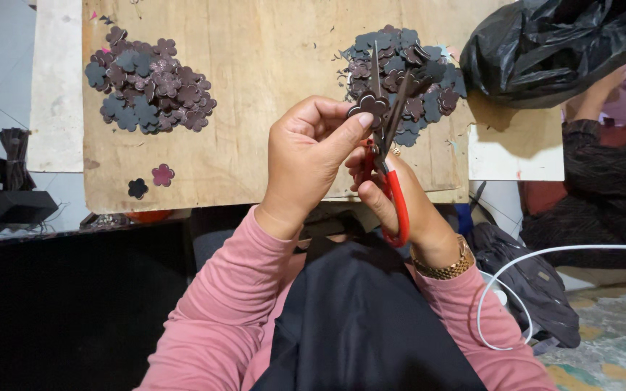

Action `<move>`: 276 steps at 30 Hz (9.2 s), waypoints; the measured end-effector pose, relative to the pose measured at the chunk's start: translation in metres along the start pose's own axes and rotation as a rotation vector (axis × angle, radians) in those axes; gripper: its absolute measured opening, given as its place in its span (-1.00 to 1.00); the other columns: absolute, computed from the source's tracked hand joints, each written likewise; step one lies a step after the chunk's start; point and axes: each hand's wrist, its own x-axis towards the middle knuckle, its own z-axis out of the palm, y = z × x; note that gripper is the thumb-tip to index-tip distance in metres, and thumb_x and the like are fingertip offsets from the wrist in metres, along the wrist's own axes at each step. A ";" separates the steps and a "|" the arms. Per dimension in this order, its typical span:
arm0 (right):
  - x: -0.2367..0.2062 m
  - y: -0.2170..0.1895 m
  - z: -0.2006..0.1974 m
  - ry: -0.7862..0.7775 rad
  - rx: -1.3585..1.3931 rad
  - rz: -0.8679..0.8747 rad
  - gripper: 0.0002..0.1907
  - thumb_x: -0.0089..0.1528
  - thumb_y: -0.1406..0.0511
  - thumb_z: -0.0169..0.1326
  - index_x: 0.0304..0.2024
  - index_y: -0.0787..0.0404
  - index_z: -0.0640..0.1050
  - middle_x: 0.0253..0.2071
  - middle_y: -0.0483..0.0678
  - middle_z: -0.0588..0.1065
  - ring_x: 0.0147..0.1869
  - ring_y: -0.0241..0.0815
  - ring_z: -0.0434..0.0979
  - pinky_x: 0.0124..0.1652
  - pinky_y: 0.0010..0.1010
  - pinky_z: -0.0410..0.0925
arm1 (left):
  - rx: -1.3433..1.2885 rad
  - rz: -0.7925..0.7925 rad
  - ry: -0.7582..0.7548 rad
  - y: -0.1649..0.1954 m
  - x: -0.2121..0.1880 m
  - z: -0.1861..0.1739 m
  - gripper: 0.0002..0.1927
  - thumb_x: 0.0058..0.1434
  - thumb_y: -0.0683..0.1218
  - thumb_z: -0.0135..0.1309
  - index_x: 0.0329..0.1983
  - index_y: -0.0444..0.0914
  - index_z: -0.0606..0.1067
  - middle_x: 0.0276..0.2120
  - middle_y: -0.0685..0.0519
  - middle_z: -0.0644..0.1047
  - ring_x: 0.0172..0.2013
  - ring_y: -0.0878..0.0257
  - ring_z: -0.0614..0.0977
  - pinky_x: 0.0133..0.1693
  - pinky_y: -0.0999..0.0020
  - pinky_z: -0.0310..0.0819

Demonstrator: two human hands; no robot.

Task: The person sits on the floor and uses red-handled scissors to trim the edges of small dark flower-shaped fabric pieces. They pick up each piece, rotate it in their left hand, and carefully cut along the outline with the right hand, then place the trimmed piece into a growing pile on the wooden board.

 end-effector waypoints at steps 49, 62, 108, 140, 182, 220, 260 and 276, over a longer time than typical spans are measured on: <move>0.004 -0.009 0.001 -0.007 0.102 0.066 -0.28 0.32 -0.28 -0.07 -0.09 0.26 0.41 -0.29 -0.20 0.33 -0.28 -0.41 0.32 -0.27 -0.58 0.29 | 0.177 -0.051 -0.086 0.000 0.008 -0.008 -0.89 0.37 -0.14 0.15 -0.22 -0.31 0.56 -0.39 0.21 0.54 -0.37 0.51 0.48 -0.32 0.56 0.41; 0.005 -0.021 -0.007 -0.095 -0.035 0.016 -0.19 0.28 -0.35 -0.12 -0.05 0.27 0.40 -0.24 -0.17 0.36 -0.24 -0.39 0.35 -0.24 -0.55 0.33 | 0.342 -0.014 -0.118 0.015 0.004 -0.014 -0.90 0.34 -0.19 0.19 -0.27 -0.35 0.58 -0.46 0.25 0.52 -0.44 0.56 0.42 -0.44 0.61 0.27; 0.005 -0.033 -0.014 -0.234 -0.139 0.012 -0.20 0.28 -0.38 -0.14 -0.23 0.23 0.41 -0.37 -0.20 0.30 -0.27 -0.34 0.26 -0.28 -0.50 0.24 | 0.403 -0.114 -0.190 0.032 0.004 -0.033 -0.93 0.28 -0.22 0.19 -0.29 -0.35 0.57 -0.48 0.26 0.47 -0.49 0.57 0.36 -0.48 0.62 0.18; 0.001 -0.017 -0.012 -0.161 -0.106 0.004 -0.20 0.29 -0.35 -0.10 -0.12 0.28 0.43 -0.27 -0.15 0.38 -0.22 -0.36 0.35 -0.21 -0.52 0.31 | 0.444 0.068 -0.202 0.014 0.003 -0.027 -0.96 0.29 -0.25 0.15 -0.24 -0.37 0.57 -0.34 0.20 0.54 -0.32 0.52 0.48 -0.29 0.60 0.38; 0.006 -0.002 0.000 0.194 0.086 0.052 -0.79 0.37 0.33 0.17 -0.03 0.26 0.43 -0.17 -0.11 0.42 -0.15 -0.37 0.39 -0.15 -0.53 0.31 | 0.025 -0.045 -0.094 -0.004 0.009 -0.023 -0.88 0.36 -0.25 0.11 -0.06 -0.35 0.50 -0.22 0.04 0.62 -0.22 0.35 0.64 -0.19 0.46 0.53; 0.005 -0.009 0.007 -0.004 -0.024 -0.054 -0.19 0.34 -0.33 -0.14 -0.02 0.30 0.41 -0.23 -0.12 0.39 -0.16 -0.32 0.38 -0.14 -0.49 0.32 | 0.053 0.033 0.023 0.001 -0.006 0.007 -0.88 0.33 -0.26 0.20 -0.10 -0.38 0.54 -0.28 0.02 0.64 -0.30 0.41 0.65 -0.23 0.52 0.60; 0.004 -0.012 0.008 -0.040 0.131 -0.006 -0.24 0.30 -0.34 -0.10 -0.20 0.23 0.37 -0.34 -0.17 0.31 -0.31 -0.37 0.29 -0.29 -0.55 0.24 | 0.180 0.031 -0.090 -0.003 0.001 -0.010 -0.88 0.38 -0.20 0.15 -0.09 -0.37 0.54 -0.29 0.13 0.59 -0.29 0.48 0.55 -0.24 0.55 0.47; 0.006 -0.020 -0.001 -0.116 -0.086 -0.052 -0.17 0.28 -0.40 -0.19 -0.18 0.24 0.39 -0.31 -0.17 0.34 -0.28 -0.36 0.35 -0.25 -0.52 0.31 | 0.305 -0.007 -0.116 0.013 -0.004 -0.009 -0.90 0.35 -0.20 0.15 -0.23 -0.37 0.56 -0.44 0.17 0.57 -0.42 0.51 0.53 -0.39 0.57 0.43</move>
